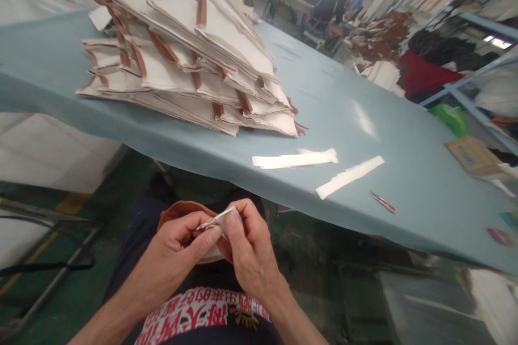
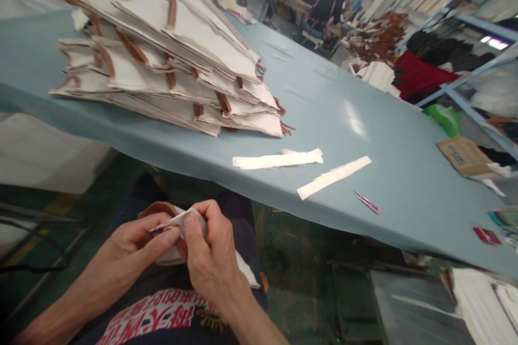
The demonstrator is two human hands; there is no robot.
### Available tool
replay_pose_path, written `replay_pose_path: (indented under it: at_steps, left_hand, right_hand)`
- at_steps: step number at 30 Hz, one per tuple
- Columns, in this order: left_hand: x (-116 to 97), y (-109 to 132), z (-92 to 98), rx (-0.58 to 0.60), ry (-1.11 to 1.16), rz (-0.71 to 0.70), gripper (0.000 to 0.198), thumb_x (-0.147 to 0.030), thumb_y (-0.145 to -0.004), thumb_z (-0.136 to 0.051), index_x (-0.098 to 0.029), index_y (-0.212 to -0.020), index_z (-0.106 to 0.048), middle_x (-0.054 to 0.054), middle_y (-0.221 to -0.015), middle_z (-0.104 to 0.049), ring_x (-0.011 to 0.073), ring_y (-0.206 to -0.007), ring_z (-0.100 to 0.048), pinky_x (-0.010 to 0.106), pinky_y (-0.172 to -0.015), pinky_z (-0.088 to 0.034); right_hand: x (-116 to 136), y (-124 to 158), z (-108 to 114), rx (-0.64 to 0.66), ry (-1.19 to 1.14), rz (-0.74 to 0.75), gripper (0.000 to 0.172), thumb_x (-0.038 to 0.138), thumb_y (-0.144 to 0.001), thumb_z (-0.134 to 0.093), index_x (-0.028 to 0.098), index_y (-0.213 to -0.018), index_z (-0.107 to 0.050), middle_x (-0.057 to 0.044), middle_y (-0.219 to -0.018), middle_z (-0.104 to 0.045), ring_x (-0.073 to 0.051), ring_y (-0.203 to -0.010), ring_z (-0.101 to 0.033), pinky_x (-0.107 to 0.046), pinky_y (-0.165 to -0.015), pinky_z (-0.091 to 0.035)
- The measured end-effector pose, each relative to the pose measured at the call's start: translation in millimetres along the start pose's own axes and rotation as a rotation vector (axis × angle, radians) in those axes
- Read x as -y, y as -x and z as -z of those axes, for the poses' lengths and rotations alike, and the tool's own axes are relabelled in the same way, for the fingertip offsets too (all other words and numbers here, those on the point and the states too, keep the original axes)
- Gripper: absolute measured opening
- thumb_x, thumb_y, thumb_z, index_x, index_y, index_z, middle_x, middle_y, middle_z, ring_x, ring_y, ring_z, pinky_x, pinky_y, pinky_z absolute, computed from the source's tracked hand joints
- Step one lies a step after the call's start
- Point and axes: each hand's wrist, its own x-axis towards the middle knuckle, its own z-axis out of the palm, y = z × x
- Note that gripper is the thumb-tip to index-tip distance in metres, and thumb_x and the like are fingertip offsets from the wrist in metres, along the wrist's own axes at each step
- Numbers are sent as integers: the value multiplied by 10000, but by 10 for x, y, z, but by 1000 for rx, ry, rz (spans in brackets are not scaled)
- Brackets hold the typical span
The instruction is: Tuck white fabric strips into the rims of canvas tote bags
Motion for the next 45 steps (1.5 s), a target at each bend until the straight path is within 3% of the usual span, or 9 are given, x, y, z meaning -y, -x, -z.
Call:
replay_pose_path:
  at_steps: [6,9,12,14,21,34,41,45]
  left_hand:
    - [100,-13,39,32,182,213,714,-878,-790,-899,-191,-784,-704,-2,-711,-660,126,-599,-505,192,-538,-396]
    - [101,-30,50,36,153,223,760,-926,-774,-868,-179,-768,-729,-10,-682,-613,122,-586,-462,197,-523,-367]
    - [77,-41,50,10,74,176,710,-880,-849,-825,-172,-812,-808,22,-712,-662,147,-616,-515,209,-539,-408]
    - [46,-45,39,-5,27,128,661,-830,-899,-798,-175,-822,-838,44,-739,-699,164,-632,-553,218,-549,-434]
    - [-27,-55,-34,-17,-34,26,546,-692,-979,-756,-181,-795,-813,3,-658,-610,137,-571,-475,204,-508,-397]
    - [-71,-71,-97,-57,-11,151,595,-758,-851,-803,-175,-738,-767,5,-632,-591,146,-562,-484,211,-486,-379]
    - [2,-76,-102,-88,14,193,596,-761,-826,-824,-166,-792,-810,18,-666,-623,156,-601,-501,221,-520,-408]
    - [35,-82,-76,-90,5,203,591,-760,-832,-823,-171,-785,-808,21,-667,-630,159,-597,-509,230,-522,-418]
  right_hand:
    - [31,-230,176,-150,-87,60,564,760,-1030,-693,248,-816,-591,25,-718,-599,-147,-644,-511,-291,-638,-475]
    - [167,-149,321,-96,-24,67,542,723,-1016,-735,237,-799,-631,26,-685,-599,-136,-607,-485,-274,-579,-423]
    - [331,51,389,97,54,39,424,587,-1025,-762,232,-807,-683,48,-625,-573,-113,-531,-411,-263,-507,-332]
    - [388,147,370,146,105,30,330,490,-1024,-758,234,-824,-698,63,-595,-556,-104,-500,-393,-261,-490,-310]
    - [198,62,197,-69,255,117,215,422,-1011,-729,255,-879,-697,18,-666,-705,-146,-537,-582,-274,-526,-387]
    - [123,39,177,-100,362,129,218,408,-1011,-681,264,-848,-672,22,-646,-684,-151,-520,-578,-274,-518,-385]
    - [83,8,111,-191,442,157,216,406,-977,-656,274,-805,-648,11,-623,-684,-163,-515,-580,-293,-547,-382]
    - [59,-26,117,-135,383,102,207,417,-953,-652,277,-802,-634,19,-622,-663,-159,-520,-568,-288,-546,-378]
